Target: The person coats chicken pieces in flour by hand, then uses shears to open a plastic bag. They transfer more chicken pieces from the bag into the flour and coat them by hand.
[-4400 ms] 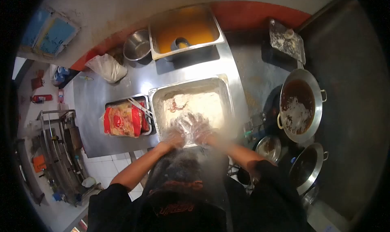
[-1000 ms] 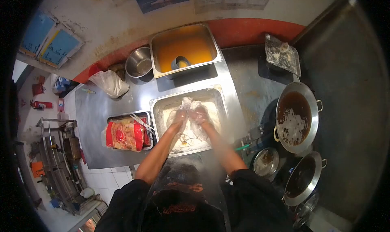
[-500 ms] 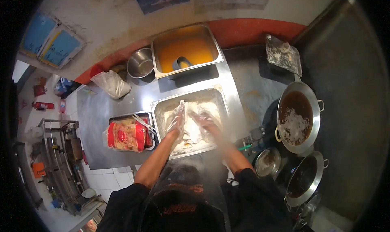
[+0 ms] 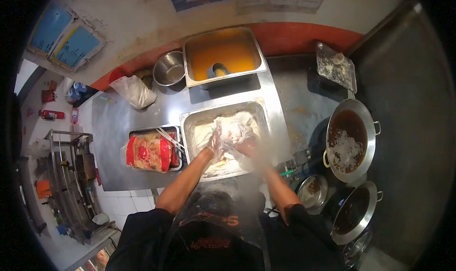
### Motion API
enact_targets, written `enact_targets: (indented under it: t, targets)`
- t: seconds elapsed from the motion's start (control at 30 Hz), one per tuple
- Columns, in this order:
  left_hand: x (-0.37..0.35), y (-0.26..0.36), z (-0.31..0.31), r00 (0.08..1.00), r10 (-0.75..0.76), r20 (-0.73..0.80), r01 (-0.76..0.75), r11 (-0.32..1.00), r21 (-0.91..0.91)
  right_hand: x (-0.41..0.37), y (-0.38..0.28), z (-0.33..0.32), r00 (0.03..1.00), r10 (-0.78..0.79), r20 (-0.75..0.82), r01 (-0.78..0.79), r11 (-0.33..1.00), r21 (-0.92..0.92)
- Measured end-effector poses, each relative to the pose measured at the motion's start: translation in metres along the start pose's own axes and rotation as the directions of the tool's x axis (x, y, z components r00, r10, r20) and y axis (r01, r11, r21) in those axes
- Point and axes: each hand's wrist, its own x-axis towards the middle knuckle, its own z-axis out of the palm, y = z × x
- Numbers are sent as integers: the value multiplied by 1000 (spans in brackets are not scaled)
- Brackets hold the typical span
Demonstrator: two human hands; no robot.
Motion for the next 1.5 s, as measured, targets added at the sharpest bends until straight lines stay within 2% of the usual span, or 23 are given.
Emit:
enact_targets:
  t: [0.07,0.13,0.17,0.23,0.27,0.33,0.37,0.4,0.47,0.57,0.63,0.7,0.73,0.83,0.9,1.03,1.07,1.13,1.23,1.3,1.37,1.4,1.5]
  targets:
    - [-20,50,12,992,-122,-45,123,992,26,-18,-31,6,999,-45,-4,44,990,-130]
    - [-6,39,-15,1000,-8,-15,12,965,261,-26,-47,26,984,-180,18,175,926,-335]
    - [11,26,-37,992,117,44,-123,837,533,-26,-48,36,979,-203,28,189,845,-500]
    - [35,1,-66,902,322,286,-341,127,932,-12,-19,63,997,-83,-11,21,380,-925]
    - [33,7,-62,918,270,291,-335,132,933,9,-6,72,977,192,90,41,244,-969]
    - [10,13,-47,954,9,301,-285,347,894,42,64,82,960,233,156,67,349,-935]
    - [3,-4,-40,951,63,302,-304,346,887,50,87,88,950,249,187,75,398,-914]
    - [0,-34,-34,927,223,300,-358,297,885,44,97,99,998,-16,-66,-55,381,-923]
    - [3,-85,-23,790,544,282,-426,157,891,46,108,74,935,-329,132,179,116,-977]
    - [18,-77,-4,608,751,259,-310,-76,948,50,40,52,971,150,187,134,308,-942]
    - [23,-81,-8,521,816,248,-213,-157,964,57,23,56,926,265,271,196,276,-941]
    - [-18,-8,-6,932,252,260,-267,-7,964,46,20,59,873,371,316,229,259,-938]
    - [-8,-12,-9,948,231,219,-226,4,974,35,5,55,879,347,328,246,261,-934]
    - [-56,32,2,910,413,-18,-131,330,935,-12,-58,45,921,116,372,323,306,-896]
    - [-27,22,-28,989,145,-13,-42,373,927,-19,-51,29,969,-40,243,239,393,-888]
    - [-7,20,-20,858,473,-198,-167,622,765,-14,-37,-9,960,-266,-86,83,564,-822]
    - [-11,36,-5,874,328,-360,-19,761,648,-1,-30,-5,949,-259,-180,15,608,-794]
    - [2,37,-7,855,501,-137,-156,499,852,36,-10,14,913,-207,-352,-129,672,-730]
    - [92,-24,-29,816,570,-101,-287,550,785,84,13,38,886,-125,-447,-210,751,-626]
    - [118,-42,-32,826,564,9,-212,295,932,93,9,31,914,-72,-399,-168,829,-533]
    - [18,46,0,927,309,-213,-153,828,539,96,-5,17,950,-48,-310,-122,854,-505]
    - [-5,58,7,945,215,-247,-132,940,313,78,-31,14,966,-11,-257,-150,787,-599]
    - [-25,65,0,930,186,-317,-125,971,204,60,-28,-3,988,63,-141,-107,939,-328]
